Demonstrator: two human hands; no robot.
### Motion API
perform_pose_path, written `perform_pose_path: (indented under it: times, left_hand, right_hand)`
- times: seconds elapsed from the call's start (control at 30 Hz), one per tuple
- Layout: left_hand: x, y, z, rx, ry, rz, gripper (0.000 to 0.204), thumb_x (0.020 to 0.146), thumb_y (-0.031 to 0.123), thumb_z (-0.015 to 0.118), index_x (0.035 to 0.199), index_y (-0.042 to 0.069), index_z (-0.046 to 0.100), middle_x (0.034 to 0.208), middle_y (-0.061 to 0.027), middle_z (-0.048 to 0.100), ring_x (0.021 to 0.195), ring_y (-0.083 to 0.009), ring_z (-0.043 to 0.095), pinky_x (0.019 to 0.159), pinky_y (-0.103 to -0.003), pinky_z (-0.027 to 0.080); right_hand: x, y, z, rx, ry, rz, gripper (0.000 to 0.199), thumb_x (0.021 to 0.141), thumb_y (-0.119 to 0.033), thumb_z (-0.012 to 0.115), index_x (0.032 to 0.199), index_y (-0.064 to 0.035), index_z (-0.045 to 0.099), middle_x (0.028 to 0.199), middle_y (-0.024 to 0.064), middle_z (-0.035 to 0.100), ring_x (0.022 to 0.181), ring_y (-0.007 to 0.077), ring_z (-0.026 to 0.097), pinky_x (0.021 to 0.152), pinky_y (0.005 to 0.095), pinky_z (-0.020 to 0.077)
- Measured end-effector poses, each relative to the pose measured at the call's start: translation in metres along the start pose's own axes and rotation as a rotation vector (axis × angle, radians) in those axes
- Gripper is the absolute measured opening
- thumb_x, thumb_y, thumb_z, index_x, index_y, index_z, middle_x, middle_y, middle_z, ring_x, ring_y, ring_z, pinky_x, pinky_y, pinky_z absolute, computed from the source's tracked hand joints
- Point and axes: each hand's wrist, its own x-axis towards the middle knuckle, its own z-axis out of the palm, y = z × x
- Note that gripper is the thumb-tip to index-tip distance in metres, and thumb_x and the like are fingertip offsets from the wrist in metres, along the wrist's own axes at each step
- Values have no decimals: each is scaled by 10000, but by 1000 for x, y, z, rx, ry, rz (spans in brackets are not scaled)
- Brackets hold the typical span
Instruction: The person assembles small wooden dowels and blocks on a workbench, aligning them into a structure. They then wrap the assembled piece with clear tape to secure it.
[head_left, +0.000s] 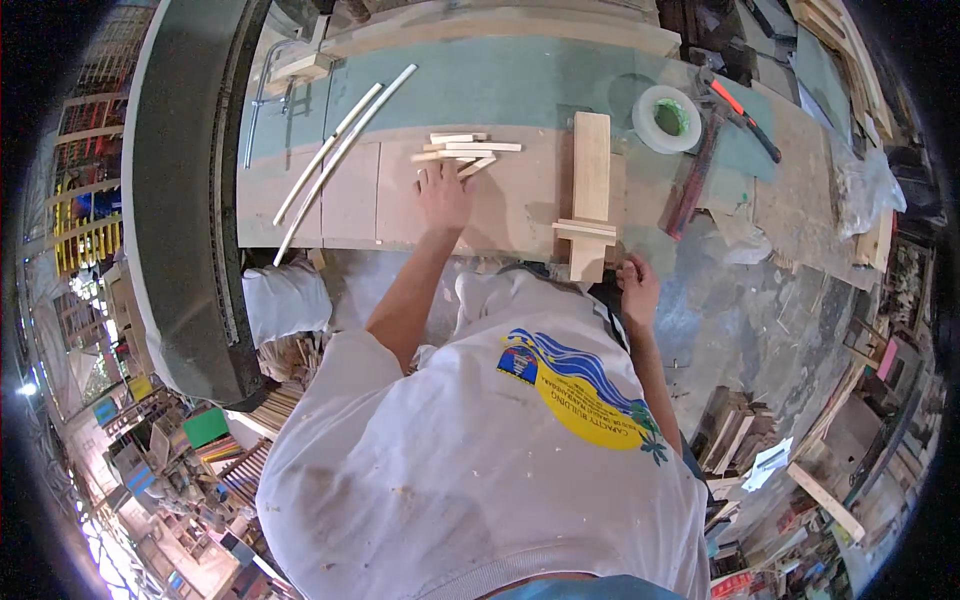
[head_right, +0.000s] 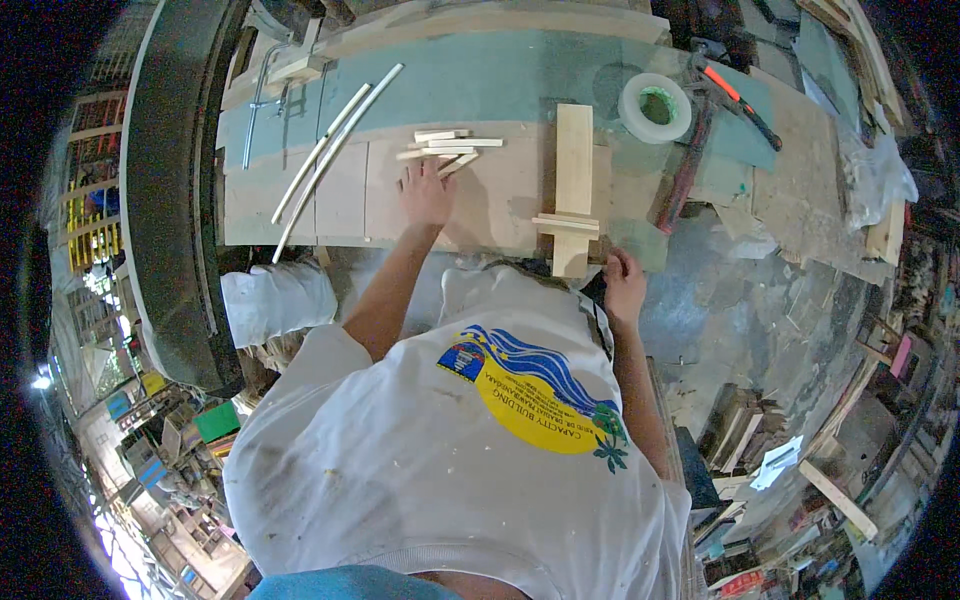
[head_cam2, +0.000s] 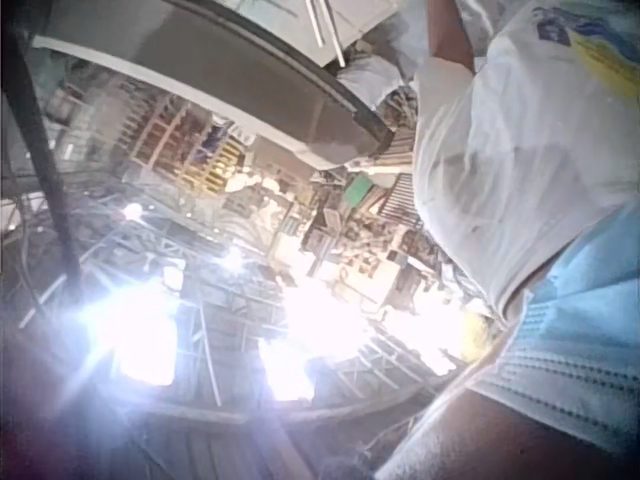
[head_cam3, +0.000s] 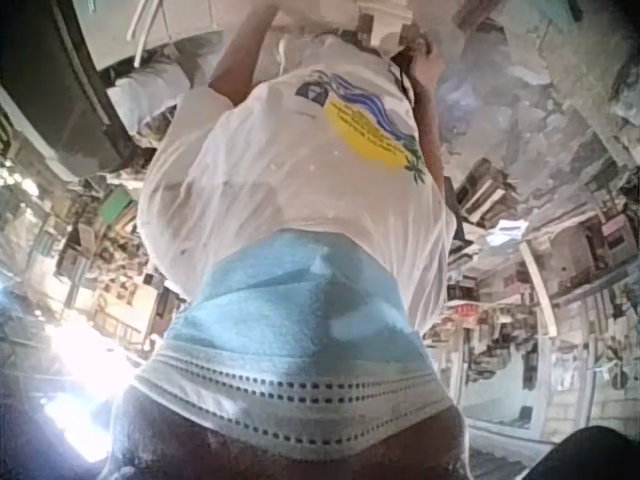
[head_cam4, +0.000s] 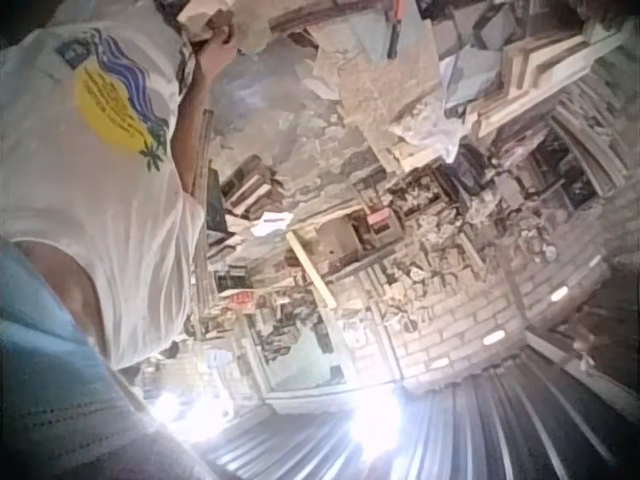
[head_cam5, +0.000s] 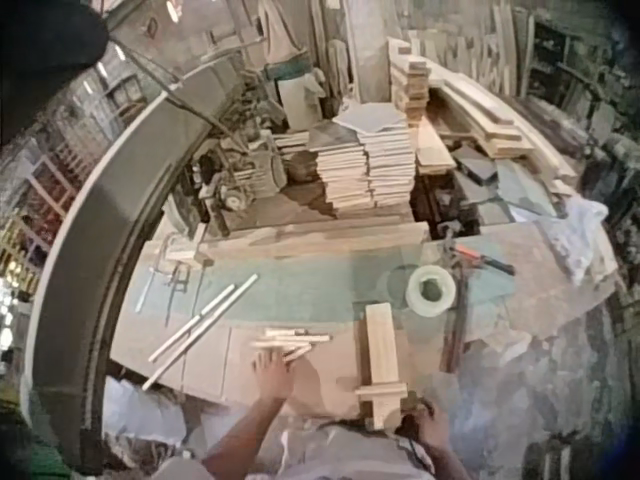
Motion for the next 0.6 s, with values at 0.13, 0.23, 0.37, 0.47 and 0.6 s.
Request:
perform_pose_path:
  times: [0.13, 0.23, 0.37, 0.47, 0.6]
  left_hand:
    - [0, -12, 1, 34, -119, 63, 356, 894, 338, 678, 1153, 95, 652, 1114, -118, 641, 1089, -324, 603, 969, -499, 450]
    - [-1, -16, 2, -24, -122, 133, 317, 874, 317, 690, 1104, 102, 654, 1099, -97, 640, 1075, -305, 605, 951, -499, 450]
    - [4, -24, -4, -28, -249, 290, 288, 851, 283, 710, 1071, 105, 654, 1117, -90, 628, 1083, -291, 600, 936, -493, 451]
    - [7, -33, -11, -60, -138, 316, 282, 856, 268, 702, 1081, 105, 655, 1144, -92, 623, 1102, -292, 602, 942, -498, 464]
    - [17, -43, -8, 4, -65, 258, 279, 849, 240, 695, 1092, 109, 655, 1136, -93, 617, 1098, -292, 611, 939, -499, 479]
  right_hand:
    - [-2, -5, 6, 70, -33, 20, 339, 1036, -182, 601, 1280, 52, 613, 959, 51, 678, 813, 100, 615, 719, 251, 519]
    - [2, -4, 11, 54, -30, -15, 324, 1034, -179, 603, 1265, 47, 624, 942, 43, 677, 809, 94, 609, 706, 246, 510]
    - [7, -1, 10, -37, -15, -108, 328, 1034, -201, 597, 1252, 41, 632, 952, 44, 692, 812, 93, 612, 699, 246, 507]
    - [3, -10, 7, 1, -13, -54, 339, 1028, -215, 602, 1251, 36, 636, 962, 49, 699, 803, 96, 615, 701, 248, 509]
    - [-1, -18, 7, 33, 10, -50, 327, 1015, -197, 609, 1241, 37, 642, 943, 48, 695, 782, 97, 611, 697, 251, 508]
